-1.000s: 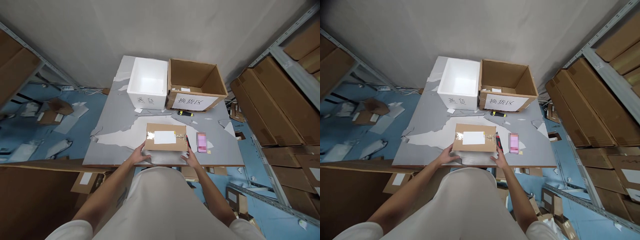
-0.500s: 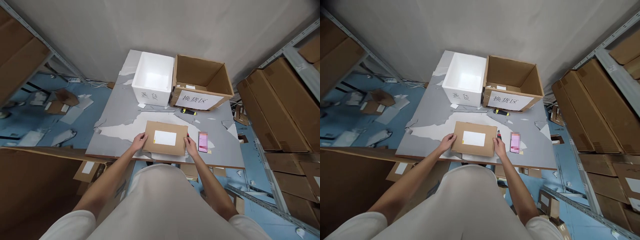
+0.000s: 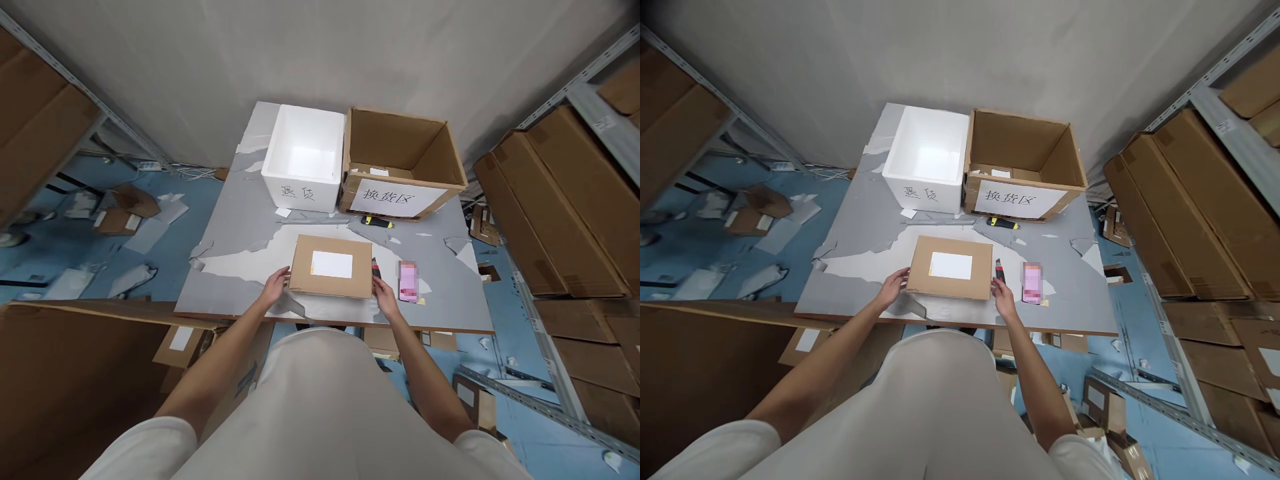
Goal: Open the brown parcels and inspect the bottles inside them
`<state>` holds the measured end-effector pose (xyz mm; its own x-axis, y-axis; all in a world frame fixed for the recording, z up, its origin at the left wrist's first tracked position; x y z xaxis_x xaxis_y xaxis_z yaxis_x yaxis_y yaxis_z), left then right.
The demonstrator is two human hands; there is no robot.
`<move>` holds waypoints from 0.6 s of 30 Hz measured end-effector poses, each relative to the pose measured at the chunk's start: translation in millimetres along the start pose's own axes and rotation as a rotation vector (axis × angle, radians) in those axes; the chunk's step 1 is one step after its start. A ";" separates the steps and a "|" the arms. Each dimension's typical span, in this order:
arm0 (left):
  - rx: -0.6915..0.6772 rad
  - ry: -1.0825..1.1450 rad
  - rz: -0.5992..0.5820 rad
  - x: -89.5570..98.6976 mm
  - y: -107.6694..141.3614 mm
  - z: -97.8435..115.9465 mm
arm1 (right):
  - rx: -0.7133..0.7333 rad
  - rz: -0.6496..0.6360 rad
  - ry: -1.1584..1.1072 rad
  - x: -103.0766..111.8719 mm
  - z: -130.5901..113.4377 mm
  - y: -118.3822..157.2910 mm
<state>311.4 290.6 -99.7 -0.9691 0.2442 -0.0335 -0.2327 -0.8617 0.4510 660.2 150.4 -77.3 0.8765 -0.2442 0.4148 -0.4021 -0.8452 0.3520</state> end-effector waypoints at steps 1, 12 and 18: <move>-0.010 -0.018 -0.018 2.6 3.9 -6.5 | -0.003 -0.020 0.002 -3.0 5.2 5.9; -0.122 -0.144 -0.095 -10.5 37.1 3.2 | 0.112 -0.135 0.063 -12.7 -21.0 24.6; -0.280 -0.346 0.013 -9.0 45.7 54.9 | 0.154 0.014 0.372 15.5 -57.1 18.2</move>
Point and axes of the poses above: each hand's wrist, its own y-axis away from the middle knuckle, its own x-axis out of the back of the hand, z = x × y, the point moved 6 cm from there along -y, towards the middle knuckle, and after that the axes turned 9 degrees about y, right-handed, at the moved point
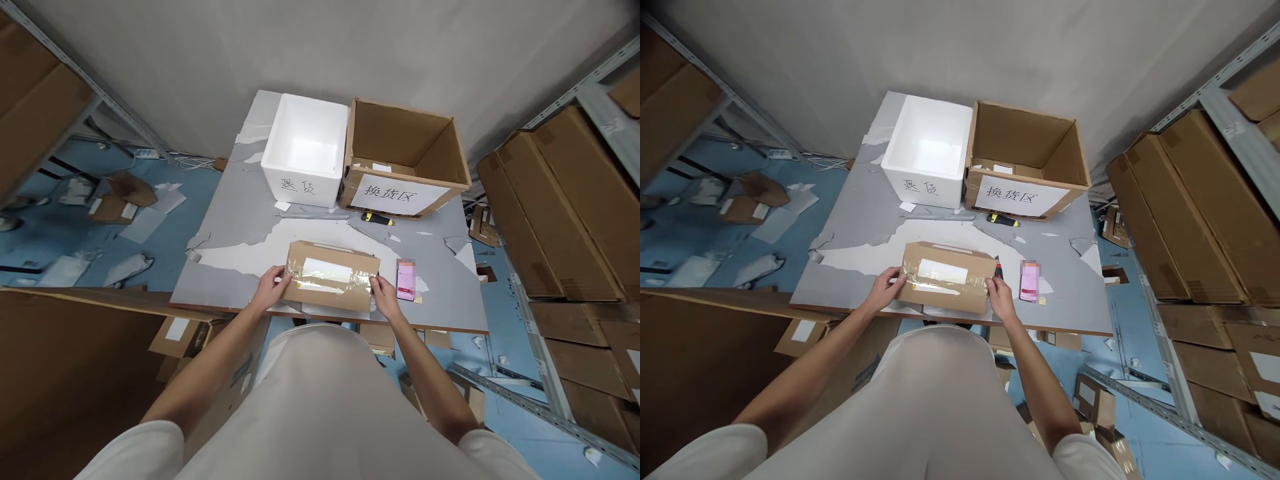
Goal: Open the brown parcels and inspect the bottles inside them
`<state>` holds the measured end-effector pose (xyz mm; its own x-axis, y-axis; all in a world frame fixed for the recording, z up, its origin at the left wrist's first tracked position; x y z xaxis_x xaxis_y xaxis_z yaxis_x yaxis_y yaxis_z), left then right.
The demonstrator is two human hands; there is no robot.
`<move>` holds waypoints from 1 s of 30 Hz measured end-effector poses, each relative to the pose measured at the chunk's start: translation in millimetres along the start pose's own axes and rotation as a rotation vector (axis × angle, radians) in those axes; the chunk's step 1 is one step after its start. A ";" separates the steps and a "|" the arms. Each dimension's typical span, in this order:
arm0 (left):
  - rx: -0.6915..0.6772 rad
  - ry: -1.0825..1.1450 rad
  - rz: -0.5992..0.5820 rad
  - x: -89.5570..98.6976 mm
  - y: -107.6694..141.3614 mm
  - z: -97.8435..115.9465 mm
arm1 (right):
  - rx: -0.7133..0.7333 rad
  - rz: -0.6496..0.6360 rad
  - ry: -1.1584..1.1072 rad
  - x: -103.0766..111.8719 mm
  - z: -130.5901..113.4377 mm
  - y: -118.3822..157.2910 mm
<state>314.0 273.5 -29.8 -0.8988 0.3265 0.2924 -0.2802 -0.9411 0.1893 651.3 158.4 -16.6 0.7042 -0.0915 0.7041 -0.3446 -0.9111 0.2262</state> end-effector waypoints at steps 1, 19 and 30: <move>0.002 -0.043 0.026 0.4 -3.3 3.3 | -0.011 -0.002 0.028 1.1 -3.2 -4.1; 0.241 0.300 -0.047 -1.8 -3.7 -58.9 | -0.045 -0.156 -0.312 -47.0 50.2 5.4; 0.096 0.147 -0.121 -2.8 -2.9 -26.9 | 0.031 -0.165 -0.250 -31.7 17.8 5.5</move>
Point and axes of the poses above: each hand's wrist, its own y-axis away from the middle knuckle, its own x-axis out of the back of the hand, z = x × y, the point moved 6 cm from there along -y, towards the middle knuckle, and after that the axes turned 9 degrees about y, right-handed, at the moved point
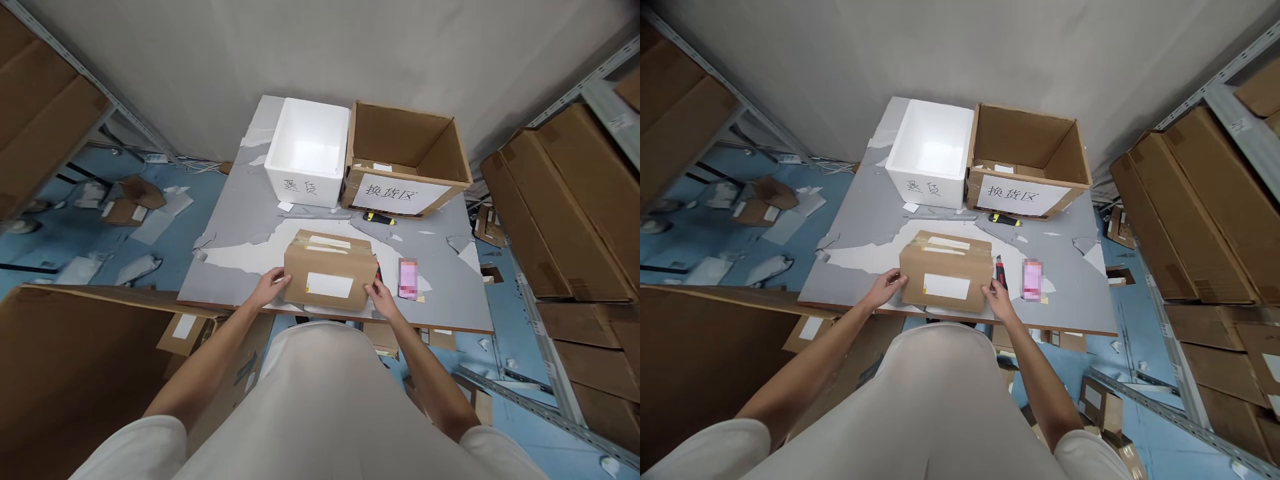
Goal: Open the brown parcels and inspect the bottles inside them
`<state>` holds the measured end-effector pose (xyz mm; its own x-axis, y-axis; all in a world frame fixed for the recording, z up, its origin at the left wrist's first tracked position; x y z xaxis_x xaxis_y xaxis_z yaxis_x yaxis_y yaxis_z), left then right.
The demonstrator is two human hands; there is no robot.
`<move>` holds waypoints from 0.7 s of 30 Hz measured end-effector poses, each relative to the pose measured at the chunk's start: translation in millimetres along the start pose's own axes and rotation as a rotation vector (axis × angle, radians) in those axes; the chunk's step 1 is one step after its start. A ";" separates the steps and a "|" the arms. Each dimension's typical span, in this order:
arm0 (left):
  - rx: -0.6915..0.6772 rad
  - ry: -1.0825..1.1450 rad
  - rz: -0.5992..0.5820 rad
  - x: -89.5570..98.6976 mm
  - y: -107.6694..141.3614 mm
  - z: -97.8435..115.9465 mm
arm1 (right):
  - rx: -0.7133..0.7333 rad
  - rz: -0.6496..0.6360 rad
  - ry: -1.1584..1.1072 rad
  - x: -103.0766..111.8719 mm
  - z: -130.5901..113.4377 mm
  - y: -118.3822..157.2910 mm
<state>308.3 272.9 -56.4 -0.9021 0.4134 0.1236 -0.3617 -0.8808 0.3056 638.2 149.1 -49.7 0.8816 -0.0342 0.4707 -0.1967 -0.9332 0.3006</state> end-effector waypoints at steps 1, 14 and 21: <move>-0.002 -0.058 0.036 1.9 -3.6 7.1 | -0.027 0.014 0.086 4.6 -2.6 -3.9; 0.183 0.090 0.126 -1.1 -23.3 -20.4 | -0.200 0.070 0.015 -3.0 29.9 -23.9; 0.116 0.104 -0.069 -3.9 10.7 -50.8 | -0.102 -0.056 -0.077 -27.4 60.9 21.2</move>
Point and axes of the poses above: each hand's wrist, its own y-axis away from the middle knuckle, its own x-axis out of the back of the hand, z = x × y, the point moved 6 cm from there along -y, towards the middle knuckle, and after that the axes turned 9 degrees about y, right-handed, at the moved point
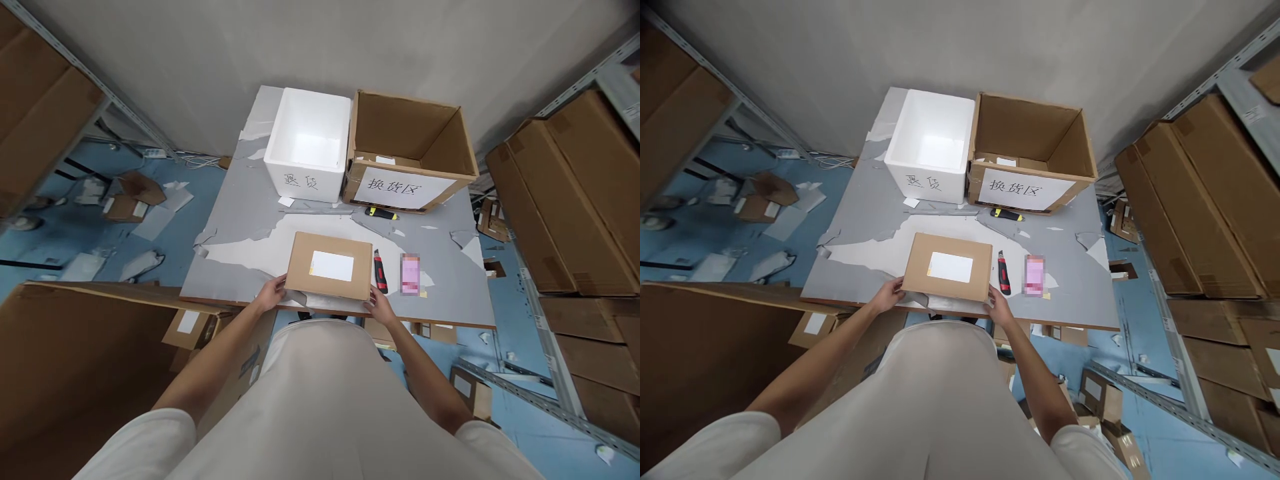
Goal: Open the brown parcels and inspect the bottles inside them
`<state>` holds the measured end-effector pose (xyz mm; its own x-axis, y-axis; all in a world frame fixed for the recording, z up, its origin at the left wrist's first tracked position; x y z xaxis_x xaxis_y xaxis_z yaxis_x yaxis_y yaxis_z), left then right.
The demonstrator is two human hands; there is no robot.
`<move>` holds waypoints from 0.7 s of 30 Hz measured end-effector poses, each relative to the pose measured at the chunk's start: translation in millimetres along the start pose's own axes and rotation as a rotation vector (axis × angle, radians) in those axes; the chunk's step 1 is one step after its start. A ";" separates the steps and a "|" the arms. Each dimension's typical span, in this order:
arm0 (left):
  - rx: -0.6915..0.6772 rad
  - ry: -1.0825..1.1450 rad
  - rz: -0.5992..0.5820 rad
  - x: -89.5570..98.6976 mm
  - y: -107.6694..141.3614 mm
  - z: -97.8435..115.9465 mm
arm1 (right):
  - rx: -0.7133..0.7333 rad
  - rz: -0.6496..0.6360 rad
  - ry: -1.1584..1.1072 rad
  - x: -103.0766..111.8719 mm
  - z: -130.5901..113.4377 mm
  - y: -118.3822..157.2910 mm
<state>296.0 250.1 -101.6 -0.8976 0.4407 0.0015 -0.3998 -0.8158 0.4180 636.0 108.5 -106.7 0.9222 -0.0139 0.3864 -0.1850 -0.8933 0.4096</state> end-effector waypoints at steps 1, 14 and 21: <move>0.000 -0.006 -0.008 -2.2 2.7 -2.7 | 0.003 -0.018 0.008 -4.6 -0.1 2.4; -0.156 -0.209 0.107 -11.5 16.9 54.4 | 0.137 0.138 0.209 28.3 -67.3 1.6; -0.123 -0.403 0.256 -15.0 -14.0 88.2 | 0.026 0.169 0.476 44.4 -106.0 -48.8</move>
<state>331.4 287.9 -27.4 -0.8365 0.3104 0.4515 -0.2164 -0.9442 0.2482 650.0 199.2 -21.9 0.6217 0.0415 0.7822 -0.3043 -0.9073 0.2900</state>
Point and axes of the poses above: each hand's wrist, its own y-axis away from the middle knuckle, its own x-axis out of the back of the hand, z = x × y, the point moved 6 cm from there along -y, towards the middle knuckle, and after that the axes turned 9 degrees about y, right-handed, at the moved point
